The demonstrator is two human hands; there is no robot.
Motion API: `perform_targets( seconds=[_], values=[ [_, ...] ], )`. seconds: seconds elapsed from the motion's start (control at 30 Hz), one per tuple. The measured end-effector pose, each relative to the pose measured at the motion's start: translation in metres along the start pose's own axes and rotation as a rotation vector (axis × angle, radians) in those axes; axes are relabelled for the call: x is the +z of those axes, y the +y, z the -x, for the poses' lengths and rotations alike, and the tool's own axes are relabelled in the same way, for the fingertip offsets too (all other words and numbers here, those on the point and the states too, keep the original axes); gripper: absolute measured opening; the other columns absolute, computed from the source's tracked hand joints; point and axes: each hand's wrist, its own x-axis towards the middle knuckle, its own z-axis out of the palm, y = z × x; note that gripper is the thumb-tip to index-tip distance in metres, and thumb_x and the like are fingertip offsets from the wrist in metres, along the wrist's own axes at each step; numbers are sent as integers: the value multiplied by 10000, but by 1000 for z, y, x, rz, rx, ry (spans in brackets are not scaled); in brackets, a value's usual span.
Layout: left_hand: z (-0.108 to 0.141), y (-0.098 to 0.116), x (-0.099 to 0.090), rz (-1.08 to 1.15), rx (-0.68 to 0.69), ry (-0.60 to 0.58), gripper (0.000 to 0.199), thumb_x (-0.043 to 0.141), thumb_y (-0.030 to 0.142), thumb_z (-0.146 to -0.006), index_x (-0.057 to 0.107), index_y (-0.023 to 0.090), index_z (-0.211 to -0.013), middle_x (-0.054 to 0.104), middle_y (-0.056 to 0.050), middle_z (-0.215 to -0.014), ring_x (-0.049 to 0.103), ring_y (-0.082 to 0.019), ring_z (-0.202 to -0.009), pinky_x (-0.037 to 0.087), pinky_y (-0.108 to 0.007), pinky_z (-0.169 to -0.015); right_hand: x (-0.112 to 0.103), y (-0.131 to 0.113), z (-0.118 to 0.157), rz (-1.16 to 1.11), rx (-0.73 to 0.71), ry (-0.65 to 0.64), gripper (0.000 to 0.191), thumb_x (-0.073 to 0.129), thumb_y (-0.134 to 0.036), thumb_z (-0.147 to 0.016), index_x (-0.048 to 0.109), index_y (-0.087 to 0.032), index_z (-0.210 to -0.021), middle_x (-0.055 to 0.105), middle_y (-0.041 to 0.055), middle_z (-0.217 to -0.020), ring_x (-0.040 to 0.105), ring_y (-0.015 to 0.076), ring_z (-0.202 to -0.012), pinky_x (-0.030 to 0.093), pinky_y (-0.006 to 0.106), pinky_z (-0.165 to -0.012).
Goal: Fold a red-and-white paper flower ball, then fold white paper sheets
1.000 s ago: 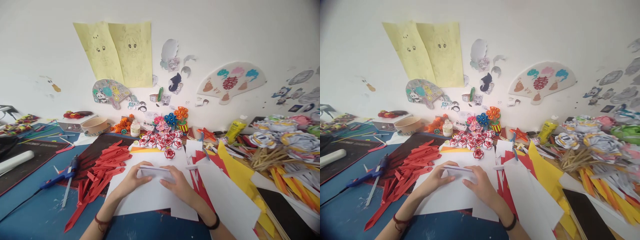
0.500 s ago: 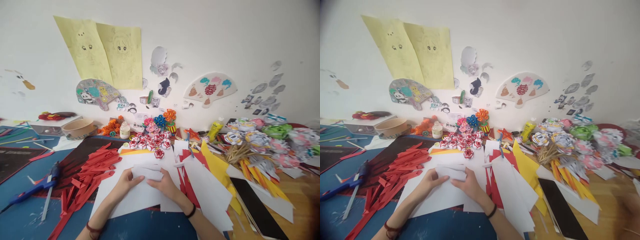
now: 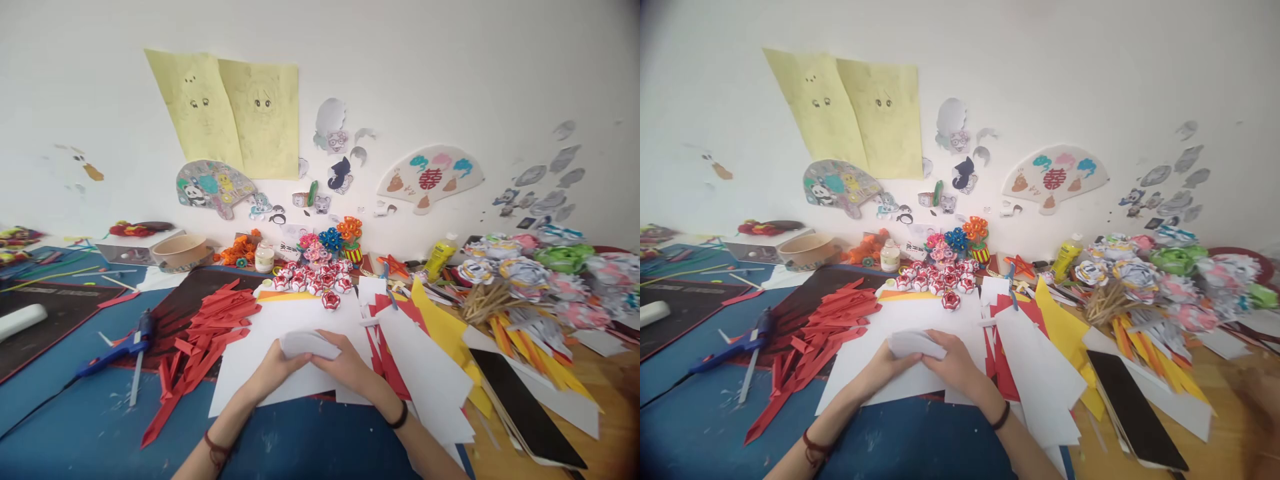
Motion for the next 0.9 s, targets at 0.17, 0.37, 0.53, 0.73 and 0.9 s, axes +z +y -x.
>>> perform_targets(
  seconds=[0.17,0.37,0.53,0.73,0.9],
  values=[
    [24,4,-3,152,-142,76,503,686,458,-762,638,131,-1141,698,-121,-1136,658,-294,-1007,537,-394,-852,15,-3,11,-58,148,62,297,667,-422,-786,703,-154,-908,699,45,-807,613,225,-741,486,309,-644],
    [44,-8,-35,-25,-122,377,500,681,482,-746,631,110,-1076,708,-133,-1091,675,-304,-927,553,-362,-741,25,-18,29,2,161,56,278,555,-434,-871,699,-203,-930,656,28,-769,558,183,-661,457,291,-586],
    [52,-10,-119,-373,-77,753,518,562,499,-816,544,133,-1182,669,-135,-1141,641,-299,-1001,514,-358,-803,27,1,45,99,148,220,297,460,-411,-920,661,-247,-1066,678,82,-968,616,241,-842,522,380,-757],
    [49,16,-154,-1236,-283,982,631,453,399,-883,314,68,-1402,529,-254,-1294,508,-424,-1141,407,-521,-886,35,42,54,507,88,236,470,463,-329,-917,447,-235,-1377,417,74,-1462,327,291,-1370,276,539,-1118],
    [51,6,-74,-1385,-11,473,380,446,307,-916,521,250,-1285,561,-117,-1331,495,-328,-1188,332,-499,-982,43,47,59,634,133,181,491,445,-360,-937,405,-239,-1411,332,66,-1511,286,287,-1394,265,520,-1131]
  ],
)
